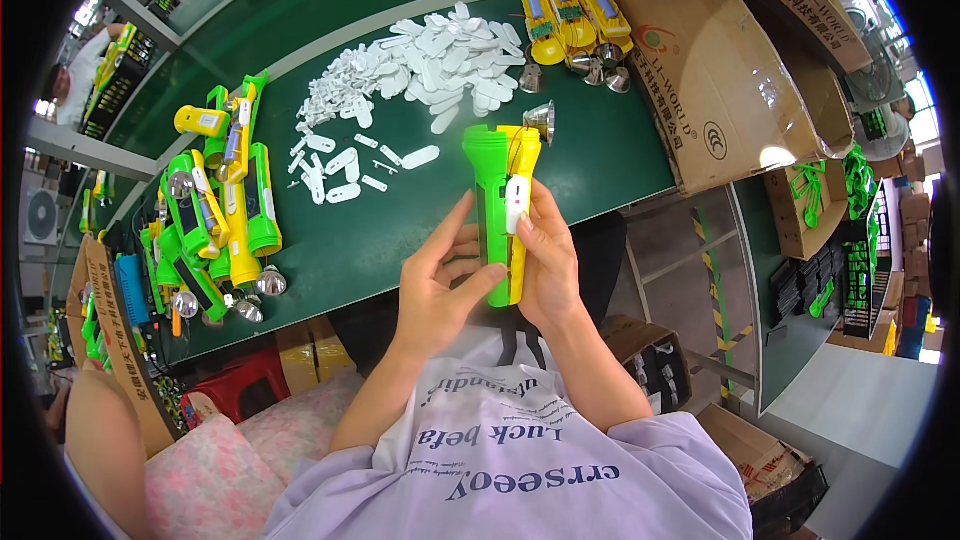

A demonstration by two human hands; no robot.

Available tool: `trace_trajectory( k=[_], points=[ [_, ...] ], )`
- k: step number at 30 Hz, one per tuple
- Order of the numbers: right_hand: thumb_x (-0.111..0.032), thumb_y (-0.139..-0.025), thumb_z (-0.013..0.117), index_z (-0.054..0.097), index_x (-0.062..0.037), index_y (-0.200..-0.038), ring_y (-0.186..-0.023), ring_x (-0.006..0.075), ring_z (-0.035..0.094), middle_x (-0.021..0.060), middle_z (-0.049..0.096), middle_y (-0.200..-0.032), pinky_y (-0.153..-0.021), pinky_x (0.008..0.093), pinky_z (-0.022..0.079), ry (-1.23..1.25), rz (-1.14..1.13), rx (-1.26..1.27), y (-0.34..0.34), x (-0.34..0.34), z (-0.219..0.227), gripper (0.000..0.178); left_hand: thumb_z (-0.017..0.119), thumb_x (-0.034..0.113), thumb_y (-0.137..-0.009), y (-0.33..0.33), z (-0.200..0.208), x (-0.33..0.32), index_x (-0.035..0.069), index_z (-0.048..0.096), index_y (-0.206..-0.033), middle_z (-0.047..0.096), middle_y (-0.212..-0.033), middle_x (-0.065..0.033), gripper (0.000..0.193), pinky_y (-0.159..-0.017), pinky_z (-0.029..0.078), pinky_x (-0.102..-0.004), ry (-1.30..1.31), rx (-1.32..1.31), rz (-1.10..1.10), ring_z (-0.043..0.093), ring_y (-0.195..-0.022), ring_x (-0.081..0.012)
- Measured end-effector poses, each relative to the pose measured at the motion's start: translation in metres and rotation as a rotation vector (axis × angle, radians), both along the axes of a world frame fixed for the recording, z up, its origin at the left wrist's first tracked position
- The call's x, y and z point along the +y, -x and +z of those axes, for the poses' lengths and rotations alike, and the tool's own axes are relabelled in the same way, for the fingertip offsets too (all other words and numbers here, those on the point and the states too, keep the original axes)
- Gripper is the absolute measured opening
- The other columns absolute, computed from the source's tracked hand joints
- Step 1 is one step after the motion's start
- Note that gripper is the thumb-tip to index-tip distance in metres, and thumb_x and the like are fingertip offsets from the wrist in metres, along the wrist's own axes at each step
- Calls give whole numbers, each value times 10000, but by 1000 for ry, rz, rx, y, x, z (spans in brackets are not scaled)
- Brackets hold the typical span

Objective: The person assembles handheld flashlights on a workbench by inserting components, attaching plastic switch pieces, pressing the casing halves together by hand, turning on the lights, and placing finished flashlights onto a conveyor belt.

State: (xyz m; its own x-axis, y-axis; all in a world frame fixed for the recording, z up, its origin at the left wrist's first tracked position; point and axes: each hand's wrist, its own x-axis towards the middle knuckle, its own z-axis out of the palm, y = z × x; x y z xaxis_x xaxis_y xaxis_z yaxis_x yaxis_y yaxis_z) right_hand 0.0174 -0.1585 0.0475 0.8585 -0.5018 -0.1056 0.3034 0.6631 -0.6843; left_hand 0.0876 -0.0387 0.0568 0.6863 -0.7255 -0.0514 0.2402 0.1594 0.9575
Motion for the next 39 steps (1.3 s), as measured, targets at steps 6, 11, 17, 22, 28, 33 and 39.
trace_trajectory(
  k=[6, 11, 17, 22, 28, 33, 39],
  points=[
    [-167, -955, 573, 351, -10, -1434, -1193, 198, 520, 128, 501, -1310, -1004, 352, 442, 7, 35, -46, 2, 1, 2, 550, 732, -26, -798, 3, -4, -2, 3, 453, -1423, 613, -1113, -130, 685, -795, 562, -270, -50, -237, 35, 625, -966, -158],
    [-164, -974, 548, 367, -14, -1423, -1172, 187, 519, 122, 506, -1299, -993, 337, 433, 31, 20, 20, 3, 2, 2, 507, 757, -7, -781, 1, -3, -1, 9, 484, -1401, 616, -1093, -119, 677, -778, 571, -272, -87, -354, 6, 629, -945, -149],
    [-169, -1002, 511, 383, -17, -1420, -1168, 154, 506, 88, 519, -1290, -998, 299, 402, 56, 64, 86, 6, 1, -5, 463, 733, -24, -794, 1, -7, -2, 17, 530, -1366, 643, -1010, -113, 609, -721, 560, -262, -139, -412, 45, 644, -874, -142],
    [-188, -1008, 495, 414, -19, -1419, -1196, 135, 486, 63, 536, -1293, -1026, 290, 363, 140, 97, 233, 7, -1, -11, 451, 666, -70, -821, -4, -12, -2, 62, 595, -1314, 664, -961, -131, 515, -667, 536, -288, -292, -730, 119, 659, -764, -186],
    [50, -714, 449, 340, -36, -1416, -1146, 191, 513, 99, 497, -1234, -939, 319, 444, 147, 207, 337, 23, -12, -11, 715, 668, -92, -728, 0, -8, -10, 129, 644, -1271, 630, -887, -100, 587, -631, 525, -346, -405, -1006, 46, 628, -696, -237],
    [68, -787, 645, 514, -37, -1086, -718, 151, 618, 48, 590, -858, -625, 309, 525, 248, 37, 448, 19, -7, -5, 343, 664, -49, -697, -12, 0, -22, 152, 661, -1229, 557, -871, -66, 569, -624, 518, -348, -380, -1209, -196, 597, -756, -233],
    [56, -768, 618, 504, -44, -1102, -714, 162, 626, 60, 595, -857, -607, 319, 536, 199, -59, 561, 22, -13, -8, 367, 626, 55, -802, -56, 9, -31, 113, 685, -1134, 647, -934, -120, 342, -747, 532, -387, -335, -1275, -171, 631, -841, -295]
  ],
)
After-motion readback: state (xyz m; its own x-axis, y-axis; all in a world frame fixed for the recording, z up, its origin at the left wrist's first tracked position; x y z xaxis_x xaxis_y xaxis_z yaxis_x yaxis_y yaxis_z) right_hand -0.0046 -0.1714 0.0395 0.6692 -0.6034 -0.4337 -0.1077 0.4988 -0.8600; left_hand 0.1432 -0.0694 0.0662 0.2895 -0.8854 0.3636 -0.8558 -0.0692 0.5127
